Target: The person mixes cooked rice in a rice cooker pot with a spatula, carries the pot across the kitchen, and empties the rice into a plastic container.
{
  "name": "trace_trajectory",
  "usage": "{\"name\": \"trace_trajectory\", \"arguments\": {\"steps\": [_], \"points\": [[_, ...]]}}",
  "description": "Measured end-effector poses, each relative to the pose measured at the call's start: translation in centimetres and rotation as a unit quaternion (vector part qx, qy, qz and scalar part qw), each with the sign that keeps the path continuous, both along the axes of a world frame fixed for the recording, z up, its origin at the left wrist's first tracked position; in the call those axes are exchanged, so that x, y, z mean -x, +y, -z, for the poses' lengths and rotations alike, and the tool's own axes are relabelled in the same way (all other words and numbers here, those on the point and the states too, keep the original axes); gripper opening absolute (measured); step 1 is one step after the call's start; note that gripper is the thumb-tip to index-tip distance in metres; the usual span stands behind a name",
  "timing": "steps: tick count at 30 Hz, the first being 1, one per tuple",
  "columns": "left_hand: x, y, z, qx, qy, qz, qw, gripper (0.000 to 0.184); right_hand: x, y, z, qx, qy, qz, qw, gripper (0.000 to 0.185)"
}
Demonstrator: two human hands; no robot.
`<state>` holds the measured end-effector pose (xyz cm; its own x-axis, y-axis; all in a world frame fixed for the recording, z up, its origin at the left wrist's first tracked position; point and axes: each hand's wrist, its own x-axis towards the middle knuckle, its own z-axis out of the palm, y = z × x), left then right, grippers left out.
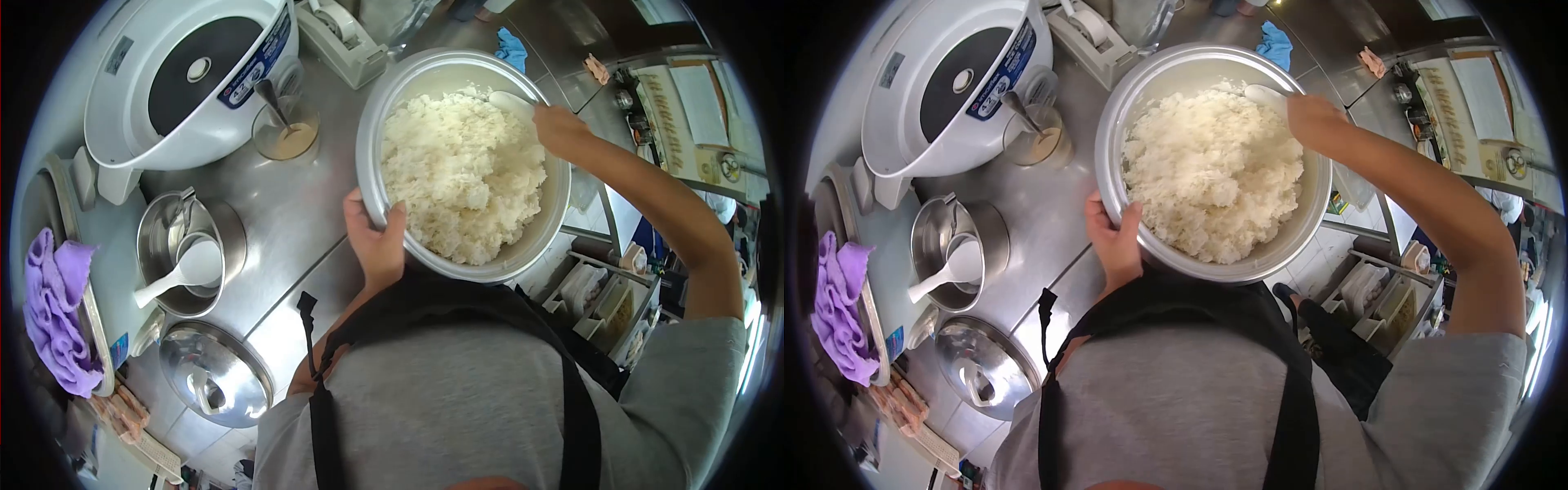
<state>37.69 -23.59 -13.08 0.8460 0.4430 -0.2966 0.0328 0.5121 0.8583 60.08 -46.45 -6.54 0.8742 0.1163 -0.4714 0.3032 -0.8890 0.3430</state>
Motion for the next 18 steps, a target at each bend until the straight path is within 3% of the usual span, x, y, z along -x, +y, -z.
{"name": "trace_trajectory", "arguments": {"steps": [4,6,8,10,13,16,18], "points": [[-0.8,-0.9,1.5,0.017,-0.092,-0.043,0.995,0.037,0.2,-1.2,1.6,-0.106,0.087,0.108,0.985,0.029],[-0.7,-0.7,2.0,-0.015,-0.1,-0.036,0.994,0.038,0.9,-1.1,2.1,-0.19,0.136,0.356,0.905,0.03],[-0.6,-0.7,1.8,-0.002,-0.09,-0.027,0.996,0.037,1.9,-1.0,2.2,-0.216,0.168,0.457,0.847,0.026],[-0.6,-0.5,1.8,-0.007,-0.085,-0.023,0.996,0.037,3.7,1.3,1.6,-0.2,0.194,0.425,0.861,0.02],[-0.8,-0.5,1.6,-0.013,-0.085,-0.025,0.996,0.037,5.0,2.5,2.2,-0.183,0.159,0.146,0.959,0.022],[-0.5,-0.6,0.8,0.004,-0.079,-0.018,0.997,0.038,6.0,4.8,1.6,-0.153,0.138,-0.01,0.979,0.024],[-0.6,-0.5,1.2,-0.027,-0.079,-0.017,0.996,0.039,7.5,6.7,-0.4,-0.105,0.146,-0.039,0.983,0.023]]}}
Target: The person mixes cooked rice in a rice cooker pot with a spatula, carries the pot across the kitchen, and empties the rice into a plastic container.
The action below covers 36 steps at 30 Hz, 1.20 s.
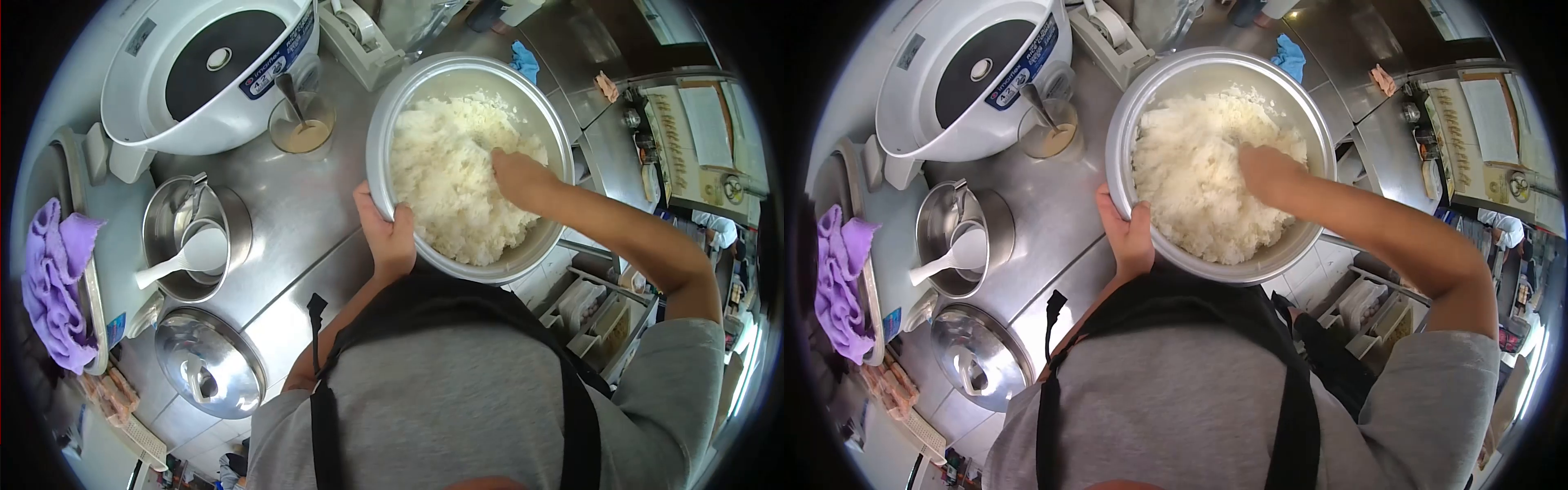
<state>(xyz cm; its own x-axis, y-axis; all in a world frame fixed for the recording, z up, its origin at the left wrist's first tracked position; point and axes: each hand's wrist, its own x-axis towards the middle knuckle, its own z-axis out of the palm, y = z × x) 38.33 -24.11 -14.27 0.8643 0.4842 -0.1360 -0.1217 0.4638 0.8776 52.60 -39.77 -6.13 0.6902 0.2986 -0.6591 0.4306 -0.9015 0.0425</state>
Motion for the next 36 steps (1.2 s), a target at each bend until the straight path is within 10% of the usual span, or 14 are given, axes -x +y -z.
{"name": "trace_trajectory", "arguments": {"steps": [10,17,20,30,36], "points": [[-2.7,3.9,-0.1,-0.044,0.043,0.037,0.997,0.063,-6.1,-2.3,-4.2,0.122,-0.15,0.003,0.981,0.028],[-4.5,4.5,0.2,0.044,0.055,0.119,0.99,0.057,-6.7,-3.6,4.5,-0.062,-0.112,0.158,0.979,0.031],[-4.7,3.8,0.0,0.061,0.059,0.096,0.992,0.055,-5.0,-1.9,7.5,-0.06,-0.077,-0.004,0.995,0.028],[-4.2,4.0,0.5,0.028,0.006,0.049,0.998,0.043,1.0,2.1,-7.5,-0.012,-0.084,-0.124,0.989,0.023],[-4.3,4.0,0.8,0.018,0.002,0.058,0.998,0.044,1.1,3.9,-1.1,-0.039,-0.028,-0.085,0.995,0.019]]}}
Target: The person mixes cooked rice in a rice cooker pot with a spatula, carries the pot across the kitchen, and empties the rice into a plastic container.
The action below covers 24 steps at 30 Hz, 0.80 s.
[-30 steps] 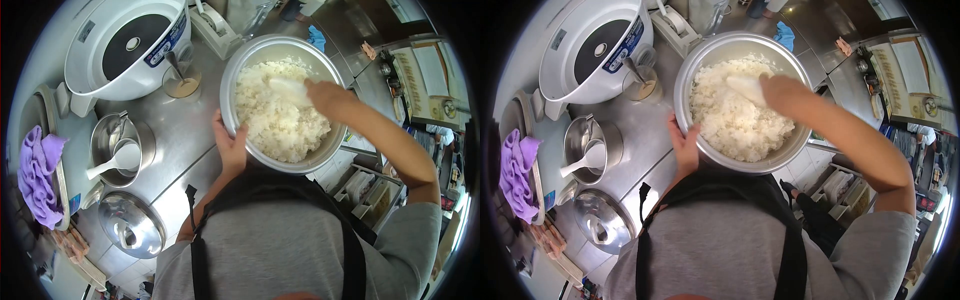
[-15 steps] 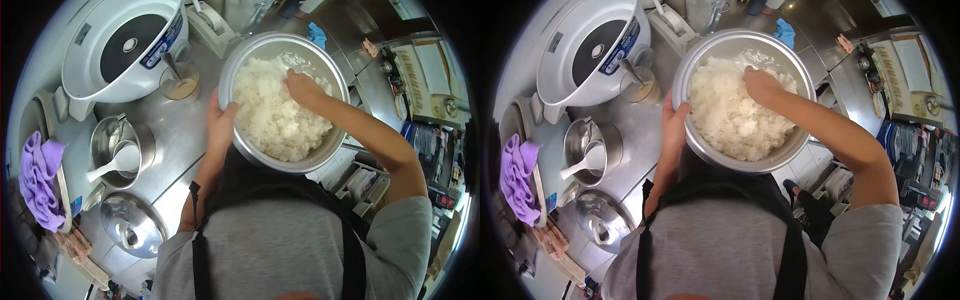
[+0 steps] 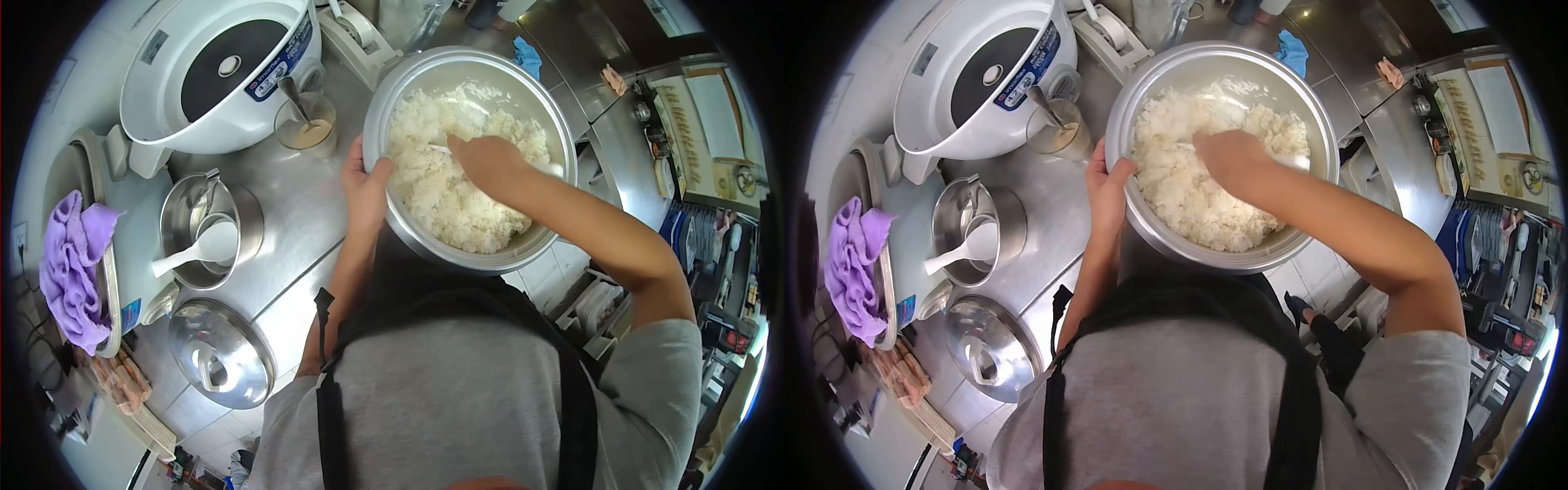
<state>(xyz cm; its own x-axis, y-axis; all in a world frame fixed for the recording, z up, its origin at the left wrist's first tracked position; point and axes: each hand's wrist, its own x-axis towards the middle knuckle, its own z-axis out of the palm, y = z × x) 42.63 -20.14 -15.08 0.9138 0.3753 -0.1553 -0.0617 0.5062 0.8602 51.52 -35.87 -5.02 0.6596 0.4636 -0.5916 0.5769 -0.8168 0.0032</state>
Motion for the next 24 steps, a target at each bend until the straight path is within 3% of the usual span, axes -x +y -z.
{"name": "trace_trajectory", "arguments": {"steps": [4,7,8,11,14,17,20,22,24], "points": [[0.1,-0.2,-0.3,-0.006,0.018,-0.007,1.0,0.045,-2.9,-0.7,-2.6,0.032,-0.035,-0.066,0.997,0.026],[0.7,-0.3,-0.4,0.006,0.021,-0.019,1.0,0.045,-4.3,0.1,-8.3,0.054,-0.04,-0.006,0.998,0.026],[0.6,-0.4,-0.3,0.011,0.015,-0.017,1.0,0.045,-4.9,0.8,-8.0,0.085,-0.045,0.025,0.995,0.025],[0.3,-0.5,-0.4,0.004,-0.009,-0.01,1.0,0.046,-3.4,1.8,2.5,0.05,-0.082,0.064,0.993,0.026],[0.9,-0.2,-0.4,-0.023,-0.013,-0.017,1.0,0.047,-4.4,1.4,1.9,0.064,-0.061,-0.002,0.996,0.027],[0.3,-0.7,0.0,-0.028,-0.022,-0.028,0.999,0.047,-6.2,1.5,-4.7,0.093,-0.094,-0.008,0.991,0.026],[0.8,-0.4,0.1,-0.023,-0.008,-0.026,0.999,0.046,-6.1,1.9,-2.4,0.059,-0.079,0.045,0.994,0.024],[0.4,-0.7,-0.5,-0.019,-0.01,-0.013,1.0,0.046,-4.5,2.5,3.6,0.145,-0.133,-0.03,0.98,0.021],[0.9,-0.6,-0.8,-0.026,-0.007,-0.015,1.0,0.045,-4.1,3.0,4.6,0.168,-0.135,-0.073,0.974,0.02]]}}
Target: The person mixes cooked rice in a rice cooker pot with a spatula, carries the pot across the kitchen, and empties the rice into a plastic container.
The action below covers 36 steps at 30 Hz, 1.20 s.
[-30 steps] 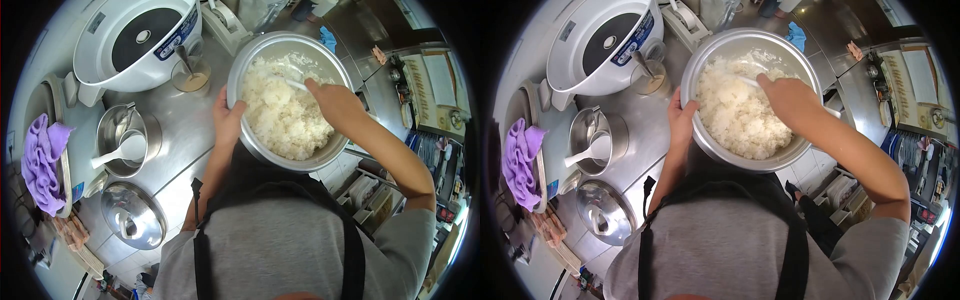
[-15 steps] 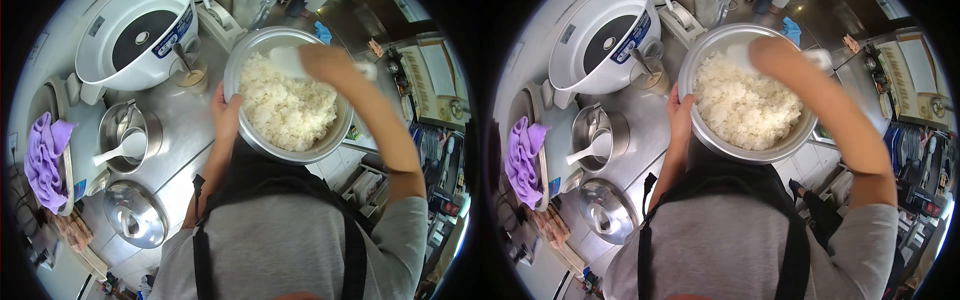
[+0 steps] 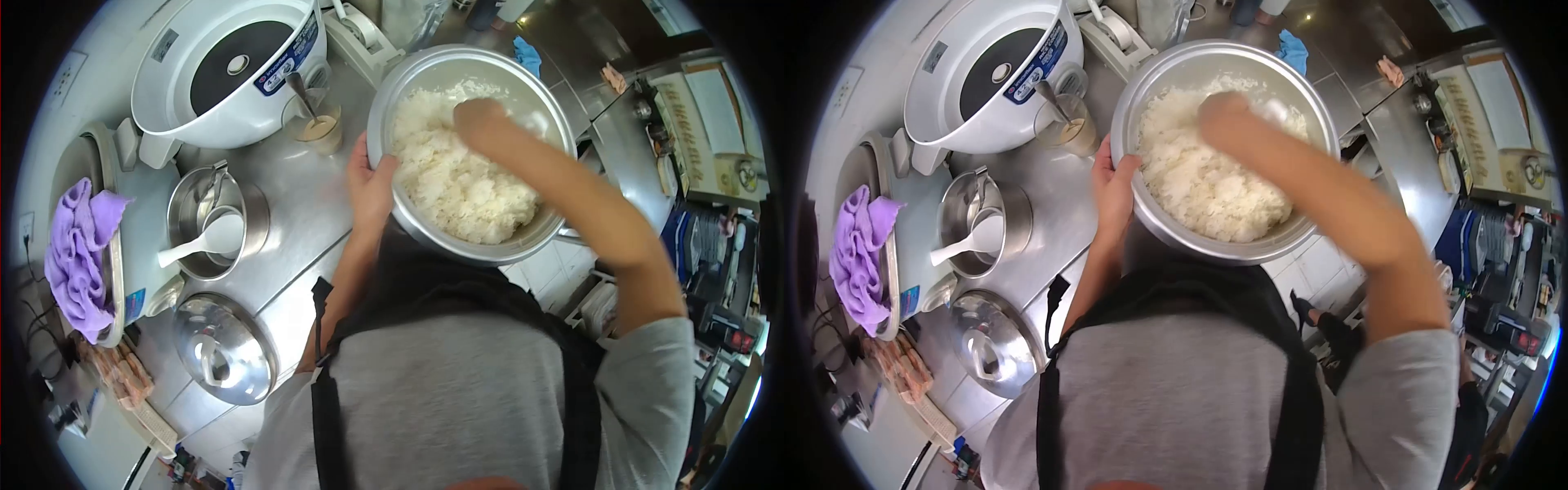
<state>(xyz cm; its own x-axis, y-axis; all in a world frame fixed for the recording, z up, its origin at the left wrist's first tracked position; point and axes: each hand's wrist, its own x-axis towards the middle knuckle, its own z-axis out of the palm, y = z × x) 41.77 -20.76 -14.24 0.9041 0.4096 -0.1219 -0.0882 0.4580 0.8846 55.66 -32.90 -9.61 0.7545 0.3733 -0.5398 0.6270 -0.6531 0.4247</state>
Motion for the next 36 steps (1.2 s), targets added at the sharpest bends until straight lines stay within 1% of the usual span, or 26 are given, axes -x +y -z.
{"name": "trace_trajectory", "arguments": {"steps": [2,3,5,6,8,9,11,12,13,14,15,17,18,21,22,24,25,28,29,31,33,36], "points": [[0.0,0.1,0.8,-0.01,-0.017,0.007,1.0,0.045,-1.4,-1.4,-4.7,-0.028,0.042,0.022,0.999,0.022],[-0.2,-0.1,1.2,-0.009,-0.026,0.003,1.0,0.045,-2.2,-1.2,-7.4,-0.036,0.04,0.037,0.998,0.022],[0.2,-0.3,0.7,0.003,-0.015,-0.012,1.0,0.045,-2.9,-0.4,-10.6,-0.061,0.054,0.063,0.995,0.022],[0.2,-0.2,0.4,0.006,-0.012,-0.012,1.0,0.045,-3.2,-0.8,-8.9,-0.07,0.035,0.072,0.994,0.022],[0.1,-0.3,0.2,0.002,-0.02,-0.008,1.0,0.045,-2.4,-1.8,-0.1,-0.071,-0.058,0.044,0.995,0.021],[-0.2,-0.3,0.1,0.003,-0.027,-0.013,1.0,0.045,-2.5,-2.4,1.9,-0.072,-0.085,0.03,0.993,0.021],[0.0,0.1,0.7,-0.012,-0.004,-0.008,1.0,0.044,-4.2,-3.2,1.5,-0.081,-0.089,-0.003,0.993,0.02],[0.2,0.2,0.9,-0.019,0.007,0.002,1.0,0.044,-4.8,-3.2,-0.3,-0.086,-0.078,-0.007,0.993,0.02],[0.0,0.0,0.8,-0.008,0.001,0.002,1.0,0.044,-5.2,-2.3,-4.8,-0.074,-0.021,0.051,0.996,0.02],[-0.1,-0.2,0.7,0.004,-0.004,-0.002,1.0,0.044,-4.9,-1.7,-7.5,-0.085,-0.022,0.047,0.995,0.026],[0.1,-0.1,0.6,0.011,-0.005,-0.005,1.0,0.043,-4.7,-1.3,-6.8,-0.086,-0.014,0.044,0.995,0.027],[0.2,0.3,1.0,0.008,-0.012,-0.004,1.0,0.043,-3.7,-1.4,-3.4,-0.093,-0.003,0.047,0.995,0.027],[0.0,0.1,1.0,0.01,-0.02,-0.001,1.0,0.043,-1.9,-1.3,-0.1,-0.123,-0.033,0.078,0.989,0.022],[0.0,0.4,0.4,0.02,0.007,0.012,1.0,0.043,-1.7,-1.9,-1.1,-0.144,-0.016,0.044,0.989,0.022],[0.0,0.4,0.5,0.01,-0.003,0.015,1.0,0.043,-2.2,-1.8,-2.7,-0.092,-0.003,0.04,0.995,0.021],[0.0,0.0,0.8,-0.001,-0.023,0.007,1.0,0.043,-3.4,-1.7,-7.0,-0.107,0.011,0.058,0.993,0.023],[0.2,-0.1,0.7,0.008,-0.015,-0.002,1.0,0.043,-3.4,-1.4,-7.7,-0.117,0.026,0.066,0.991,0.025],[0.1,-0.1,0.3,0.013,-0.009,-0.002,1.0,0.043,-1.9,-1.7,-2.4,-0.067,-0.015,0.003,0.998,0.021],[0.0,0.0,0.3,0.008,-0.016,0.005,1.0,0.043,-1.7,-2.0,-1.6,-0.047,-0.035,-0.015,0.998,0.02],[0.2,0.2,0.7,0.002,-0.015,-0.001,1.0,0.044,-1.7,-1.7,-1.7,-0.053,-0.017,-0.054,0.997,0.017],[0.1,0.1,1.0,0.001,-0.006,0.0,1.0,0.044,-2.6,-2.8,-2.9,-0.049,-0.01,-0.072,0.996,0.017],[0.2,-0.1,0.3,0.023,-0.001,0.0,1.0,0.045,-3.6,-2.4,-6.2,-0.126,-0.058,-0.035,0.99,0.016]]}}
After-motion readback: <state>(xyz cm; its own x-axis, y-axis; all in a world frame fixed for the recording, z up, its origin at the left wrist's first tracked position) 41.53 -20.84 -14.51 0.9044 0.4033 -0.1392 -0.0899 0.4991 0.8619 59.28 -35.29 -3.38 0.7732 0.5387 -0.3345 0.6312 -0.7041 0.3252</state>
